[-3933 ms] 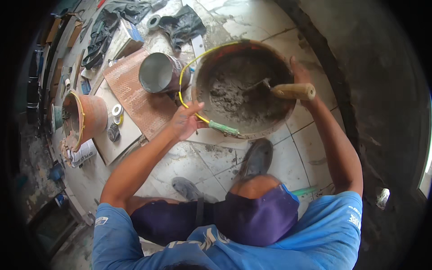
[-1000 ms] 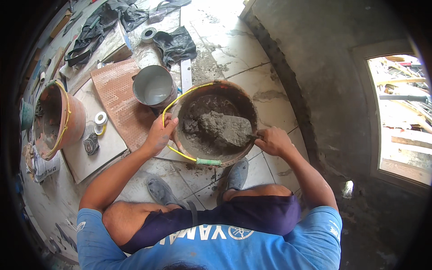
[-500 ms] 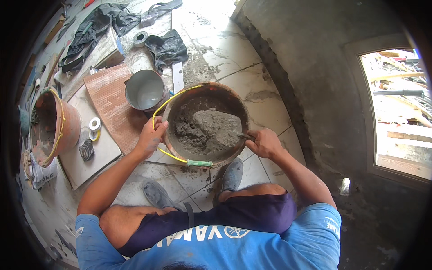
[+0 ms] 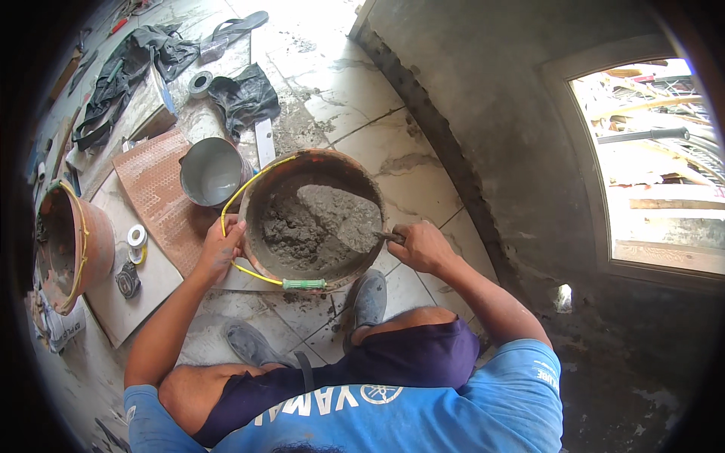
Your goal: The person scoops cement from a bucket with a trowel and applies it to the base of a wall along the floor. The person repeatedly scoops and smooths the cement along the wall base.
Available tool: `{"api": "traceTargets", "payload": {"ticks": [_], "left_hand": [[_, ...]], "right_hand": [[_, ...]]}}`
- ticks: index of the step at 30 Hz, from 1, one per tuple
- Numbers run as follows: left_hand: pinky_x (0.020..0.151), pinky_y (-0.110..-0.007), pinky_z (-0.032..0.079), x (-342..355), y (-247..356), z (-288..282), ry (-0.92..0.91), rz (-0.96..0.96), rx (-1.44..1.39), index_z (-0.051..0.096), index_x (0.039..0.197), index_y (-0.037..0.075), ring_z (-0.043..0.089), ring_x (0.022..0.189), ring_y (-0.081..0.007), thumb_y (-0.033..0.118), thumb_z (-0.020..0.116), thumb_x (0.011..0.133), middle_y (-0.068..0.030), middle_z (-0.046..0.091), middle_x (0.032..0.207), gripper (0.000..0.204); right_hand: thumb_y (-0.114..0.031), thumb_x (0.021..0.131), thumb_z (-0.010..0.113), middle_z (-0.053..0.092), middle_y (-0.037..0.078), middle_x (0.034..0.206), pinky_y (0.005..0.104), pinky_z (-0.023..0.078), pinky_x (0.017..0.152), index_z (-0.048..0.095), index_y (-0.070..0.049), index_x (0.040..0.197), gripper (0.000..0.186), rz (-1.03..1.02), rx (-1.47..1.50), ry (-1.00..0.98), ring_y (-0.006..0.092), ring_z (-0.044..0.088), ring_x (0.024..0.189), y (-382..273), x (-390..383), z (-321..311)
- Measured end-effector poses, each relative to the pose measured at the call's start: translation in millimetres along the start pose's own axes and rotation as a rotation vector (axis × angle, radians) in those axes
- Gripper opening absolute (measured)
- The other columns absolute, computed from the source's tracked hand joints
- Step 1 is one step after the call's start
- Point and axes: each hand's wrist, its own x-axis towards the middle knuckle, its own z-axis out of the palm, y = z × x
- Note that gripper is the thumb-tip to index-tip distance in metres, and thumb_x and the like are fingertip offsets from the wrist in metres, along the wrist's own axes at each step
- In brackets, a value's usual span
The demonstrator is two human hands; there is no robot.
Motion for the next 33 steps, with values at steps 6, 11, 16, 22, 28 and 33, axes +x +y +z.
{"api": "traceTargets", "payload": {"ticks": [6, 11, 16, 22, 28, 33], "left_hand": [[0.066, -0.025, 0.05, -42.0, 43.5, -29.7, -0.095, -0.12, 0.493, 0.053, 0.129, -0.002, 0.058, 0.074, -0.0099, 0.032, 0.064, 0.098, -0.0042, 0.06, 0.087, 0.048], [0.076, -0.03, 0.052, -115.0, 106.4, -62.1, -0.217, -0.157, 0.744, 0.056, 0.13, -0.005, 0.061, 0.081, -0.0163, 0.028, 0.074, 0.088, -0.0099, 0.064, 0.094, 0.057], [0.076, -0.03, 0.052, -203.9, 153.9, -41.1, 0.013, -0.031, 0.666, 0.057, 0.131, -0.004, 0.062, 0.082, -0.0153, 0.028, 0.076, 0.085, -0.0096, 0.065, 0.094, 0.059], [0.081, -0.031, 0.05, -212.4, 153.3, 21.2, 0.018, -0.13, 0.478, 0.056, 0.131, -0.004, 0.062, 0.089, -0.0184, 0.03, 0.074, 0.087, -0.0091, 0.064, 0.099, 0.059], [0.085, -0.033, 0.05, -214.5, 137.7, 27.5, -0.109, -0.217, 0.568, 0.052, 0.139, -0.002, 0.062, 0.094, -0.0203, 0.017, 0.071, 0.092, -0.0108, 0.063, 0.109, 0.054], [0.073, -0.03, 0.051, -198.9, 140.0, 35.3, -0.012, -0.016, 0.752, 0.06, 0.128, -0.001, 0.067, 0.08, -0.0233, 0.042, 0.077, 0.081, -0.012, 0.067, 0.087, 0.066]], "right_hand": [[-0.029, 0.084, 0.062, 0.065, 0.024, 0.074, 0.0517, 0.05, 0.071, 0.067, 0.0, 0.083, 0.029, 0.076, -0.025, 0.243, 0.044, 0.064, 0.075, 2.0, 18.0, -40.6], [-0.03, 0.087, 0.069, 0.066, 0.02, 0.072, 0.0453, 0.05, 0.065, 0.069, 0.002, 0.093, 0.032, -0.059, -0.08, 0.274, 0.0351, 0.067, 0.069, -9.8, 44.4, -69.0], [-0.032, 0.09, 0.069, 0.065, 0.014, 0.072, 0.0368, 0.052, 0.063, 0.068, 0.001, 0.088, 0.032, -0.194, 0.604, -0.219, 0.0245, 0.065, 0.067, -14.0, 92.3, -90.7], [-0.027, 0.095, 0.064, 0.057, 0.003, 0.067, 0.0284, 0.047, 0.052, 0.06, -0.005, 0.078, 0.029, -0.066, 1.097, -0.242, 0.0108, 0.054, 0.054, 139.8, 234.2, -46.7], [-0.028, 0.093, 0.059, 0.055, 0.01, 0.057, 0.037, 0.044, 0.056, 0.058, 0.001, 0.069, 0.038, 0.307, 0.477, 0.173, 0.0201, 0.055, 0.054, 165.3, 91.1, -88.8], [-0.031, 0.089, 0.064, 0.065, 0.018, 0.071, 0.043, 0.048, 0.063, 0.064, 0.0, 0.081, 0.031, 0.241, -0.074, 0.16, 0.0335, 0.064, 0.068, 85.6, 7.4, -97.6]]}}
